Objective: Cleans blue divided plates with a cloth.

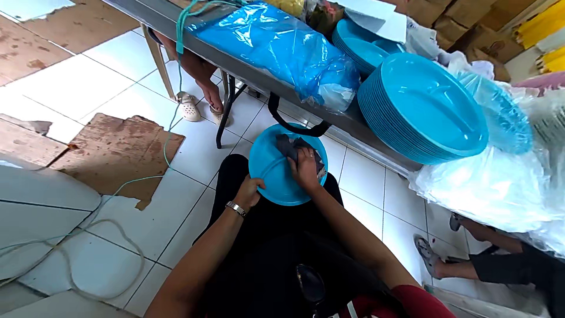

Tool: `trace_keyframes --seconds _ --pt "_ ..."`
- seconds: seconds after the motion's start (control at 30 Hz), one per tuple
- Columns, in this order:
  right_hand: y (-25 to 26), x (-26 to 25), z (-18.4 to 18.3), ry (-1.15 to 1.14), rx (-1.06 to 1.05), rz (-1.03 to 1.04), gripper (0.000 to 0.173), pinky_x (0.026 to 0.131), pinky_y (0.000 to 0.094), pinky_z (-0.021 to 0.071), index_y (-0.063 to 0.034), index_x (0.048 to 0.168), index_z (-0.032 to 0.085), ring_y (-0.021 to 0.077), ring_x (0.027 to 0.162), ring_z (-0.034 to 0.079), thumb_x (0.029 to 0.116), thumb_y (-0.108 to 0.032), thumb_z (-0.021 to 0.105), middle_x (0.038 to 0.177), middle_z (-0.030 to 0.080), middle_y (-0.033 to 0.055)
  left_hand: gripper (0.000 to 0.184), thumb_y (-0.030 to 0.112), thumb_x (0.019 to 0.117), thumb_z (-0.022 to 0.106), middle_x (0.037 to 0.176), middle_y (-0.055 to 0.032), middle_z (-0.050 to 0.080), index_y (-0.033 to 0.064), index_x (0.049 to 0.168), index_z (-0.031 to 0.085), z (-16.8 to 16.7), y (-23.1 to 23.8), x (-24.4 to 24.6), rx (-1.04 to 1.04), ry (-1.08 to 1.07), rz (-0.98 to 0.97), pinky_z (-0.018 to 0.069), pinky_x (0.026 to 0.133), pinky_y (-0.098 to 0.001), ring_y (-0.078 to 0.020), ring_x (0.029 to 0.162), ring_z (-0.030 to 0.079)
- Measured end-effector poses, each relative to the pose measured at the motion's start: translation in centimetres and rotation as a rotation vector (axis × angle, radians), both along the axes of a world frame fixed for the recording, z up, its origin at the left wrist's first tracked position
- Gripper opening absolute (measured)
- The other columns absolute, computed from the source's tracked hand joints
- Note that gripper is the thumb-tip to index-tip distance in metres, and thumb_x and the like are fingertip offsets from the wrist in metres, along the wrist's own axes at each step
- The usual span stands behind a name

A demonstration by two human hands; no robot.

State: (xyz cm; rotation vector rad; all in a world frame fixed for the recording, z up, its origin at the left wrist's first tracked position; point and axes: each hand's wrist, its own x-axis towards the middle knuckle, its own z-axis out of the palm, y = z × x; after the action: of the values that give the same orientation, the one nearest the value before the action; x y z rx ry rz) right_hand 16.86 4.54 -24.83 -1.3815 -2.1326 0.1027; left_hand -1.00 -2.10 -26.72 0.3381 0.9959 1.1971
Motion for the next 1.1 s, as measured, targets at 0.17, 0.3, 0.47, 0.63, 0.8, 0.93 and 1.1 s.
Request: trace_keyframes --seconds 0.17,0.3,0.47,0.63,0.8,0.93,1.1 --pt "-3.6 -3.0 -1.4 -0.158 -0.058 0.311 0.032 0.111 0.0566 0.0424 0.0091 0.116 0.068 0.0444 0.129 0.056 0.091 -0.011 0.068 0.13 0.064 0.0265 0.032 -0.015 0.0917 0.039 0.095 -0.007 0.066 0.0042 0.114 0.053 -0.5 -0.2 0.1 0.067 -0.027 0.054 0.0571 0.077 -0.0325 -0.0147 0.086 0.066" --pt "-3.9 -2.1 -1.4 -0.19 -0.078 0.443 0.026 0.108 0.0532 0.0466 0.0075 0.111 0.07 0.0421 0.125 0.06 0.0924 -0.011 0.067 0.126 0.067 0.0232 0.032 -0.015 0.0923 0.039 0.095 -0.0061 0.066 0.0042 0.113 0.055 -1.0 0.1 0.4 0.113 -0.018 0.039 0.056 0.08 -0.0326 -0.0144 0.088 0.066" --pt "-3.5 -1.2 -2.4 -0.221 -0.032 0.43 0.03 0.106 0.0542 0.0476 -0.0006 0.12 0.071 0.0367 0.122 0.063 0.0928 -0.001 0.059 0.13 0.068 0.0165 0.024 -0.003 0.1011 0.038 0.095 -0.0041 0.069 0.0034 0.115 0.056 -1.9 0.0 0.0 0.188 0.033 0.042 0.058 0.079 -0.0306 -0.012 0.087 0.068" --pt "-0.5 1.7 -0.3 -0.311 -0.18 0.033 0.037 0.107 0.0581 0.0447 0.0013 0.13 0.066 0.0395 0.132 0.056 0.0969 0.004 0.051 0.141 0.061 0.0179 0.053 -0.013 0.0773 0.047 0.107 -0.0066 0.063 0.002 0.128 0.043 -0.4 -0.1 0.1 0.057 0.211 0.036 0.06 0.073 -0.0321 -0.0105 0.089 0.068" --pt "-0.7 5.7 -0.4 -0.372 -0.368 -0.058 0.032 0.109 0.0601 0.0412 0.0052 0.127 0.066 0.0424 0.137 0.049 0.0983 0.005 0.051 0.145 0.056 0.021 0.033 0.005 0.1019 0.043 0.11 0.0017 0.065 0.0074 0.135 0.042 -0.6 0.1 0.1 0.144 0.188 0.03 0.0606 0.081 -0.0291 -0.005 0.095 0.068" --pt "-3.5 4.3 0.2 -0.294 -0.4 0.058 0.022 0.108 0.0616 0.0409 0.0066 0.112 0.071 0.0434 0.134 0.051 0.0948 0.004 0.058 0.135 0.062 0.0226 0.037 0.028 0.1129 0.024 0.121 0.0056 0.063 0.0121 0.143 0.038 -0.3 0.4 0.5 0.232 0.09 0.084 0.0565 0.095 -0.0284 -0.0026 0.111 0.064" --pt "-6.0 -1.7 0.3 -0.166 -0.323 0.315 0.025 0.104 0.0612 0.0437 -0.002 0.11 0.076 0.0398 0.127 0.057 0.0851 -0.002 0.075 0.127 0.067 0.0177 0.043 0.035 0.1123 0.015 0.117 0.0068 0.063 0.0128 0.141 0.038 -0.6 0.5 -0.2 0.258 -0.009 0.109 0.056 0.093 -0.0271 -0.0012 0.108 0.064"
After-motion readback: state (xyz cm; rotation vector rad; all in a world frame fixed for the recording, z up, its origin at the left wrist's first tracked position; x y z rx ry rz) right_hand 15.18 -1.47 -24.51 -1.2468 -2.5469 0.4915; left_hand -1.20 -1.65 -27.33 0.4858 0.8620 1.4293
